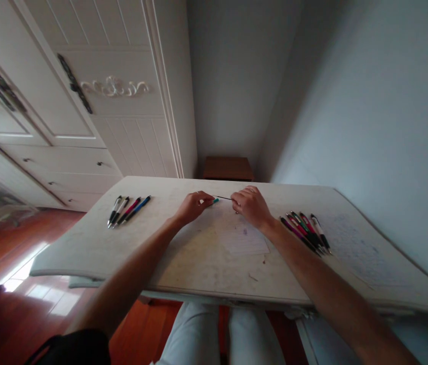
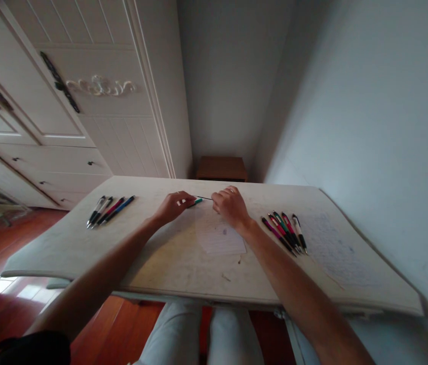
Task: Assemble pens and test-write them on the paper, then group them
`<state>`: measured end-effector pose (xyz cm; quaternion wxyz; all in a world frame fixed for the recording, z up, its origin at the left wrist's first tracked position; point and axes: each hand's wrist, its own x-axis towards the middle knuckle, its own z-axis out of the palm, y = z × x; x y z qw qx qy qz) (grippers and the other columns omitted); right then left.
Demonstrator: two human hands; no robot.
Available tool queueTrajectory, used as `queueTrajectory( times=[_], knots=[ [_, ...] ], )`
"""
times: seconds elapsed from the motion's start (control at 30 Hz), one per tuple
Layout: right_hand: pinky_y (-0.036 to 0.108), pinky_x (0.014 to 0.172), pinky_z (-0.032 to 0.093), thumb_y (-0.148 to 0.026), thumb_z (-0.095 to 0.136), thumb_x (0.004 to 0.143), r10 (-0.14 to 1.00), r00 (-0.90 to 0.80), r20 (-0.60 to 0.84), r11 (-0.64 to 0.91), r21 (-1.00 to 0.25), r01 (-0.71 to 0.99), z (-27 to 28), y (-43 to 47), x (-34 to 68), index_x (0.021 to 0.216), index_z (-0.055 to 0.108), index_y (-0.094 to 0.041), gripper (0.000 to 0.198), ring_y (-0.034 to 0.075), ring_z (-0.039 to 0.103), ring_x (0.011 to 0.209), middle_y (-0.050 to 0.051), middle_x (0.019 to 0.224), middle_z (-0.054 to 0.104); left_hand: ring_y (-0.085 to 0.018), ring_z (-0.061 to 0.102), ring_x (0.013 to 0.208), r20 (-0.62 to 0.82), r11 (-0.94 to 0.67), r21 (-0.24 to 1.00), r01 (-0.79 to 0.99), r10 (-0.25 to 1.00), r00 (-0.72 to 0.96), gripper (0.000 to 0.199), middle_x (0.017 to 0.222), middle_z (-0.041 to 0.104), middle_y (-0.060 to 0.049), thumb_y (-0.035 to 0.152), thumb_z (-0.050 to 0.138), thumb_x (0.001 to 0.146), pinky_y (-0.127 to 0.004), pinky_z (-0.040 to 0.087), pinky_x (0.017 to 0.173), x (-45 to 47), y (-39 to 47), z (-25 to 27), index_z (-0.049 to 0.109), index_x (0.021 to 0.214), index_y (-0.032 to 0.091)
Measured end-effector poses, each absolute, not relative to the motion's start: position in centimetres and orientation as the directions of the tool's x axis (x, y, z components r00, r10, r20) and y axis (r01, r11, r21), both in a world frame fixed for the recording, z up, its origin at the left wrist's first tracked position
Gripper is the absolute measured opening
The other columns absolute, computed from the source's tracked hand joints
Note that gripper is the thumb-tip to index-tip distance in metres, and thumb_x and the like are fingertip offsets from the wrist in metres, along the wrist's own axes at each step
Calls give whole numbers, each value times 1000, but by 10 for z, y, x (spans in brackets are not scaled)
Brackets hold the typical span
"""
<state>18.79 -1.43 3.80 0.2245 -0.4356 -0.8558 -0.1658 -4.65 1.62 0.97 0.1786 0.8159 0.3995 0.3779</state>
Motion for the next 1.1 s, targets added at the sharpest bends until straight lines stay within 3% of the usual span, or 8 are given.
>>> queueTrajectory(
  times=[0.17,0.5,1.1],
  knots=[
    [34,87,34,-14,60,86,694,-477,539,576,-19,817,29,-10,201,81,68,-18,10,20,60,80,5,77,69,-13,63,70,464,-589,624,513,808,363,19,88,74,-4,31,62,88,-23,50,64,-41,12,12,74,95,18],
    [34,83,36,-13,59,86,710,-471,524,592,-81,802,26,-8,202,83,69,-19,11,20,60,82,5,81,70,-13,63,68,446,-515,665,541,854,266,18,87,74,-4,27,62,86,-23,49,63,-39,7,20,73,94,16],
    [33,82,38,-15,56,91,707,-428,563,619,-201,759,20,-9,197,85,65,-18,12,20,59,83,6,83,69,-13,62,66,459,-606,615,505,796,395,14,83,74,-3,27,64,85,-23,49,66,-40,7,13,74,86,17]
  ],
)
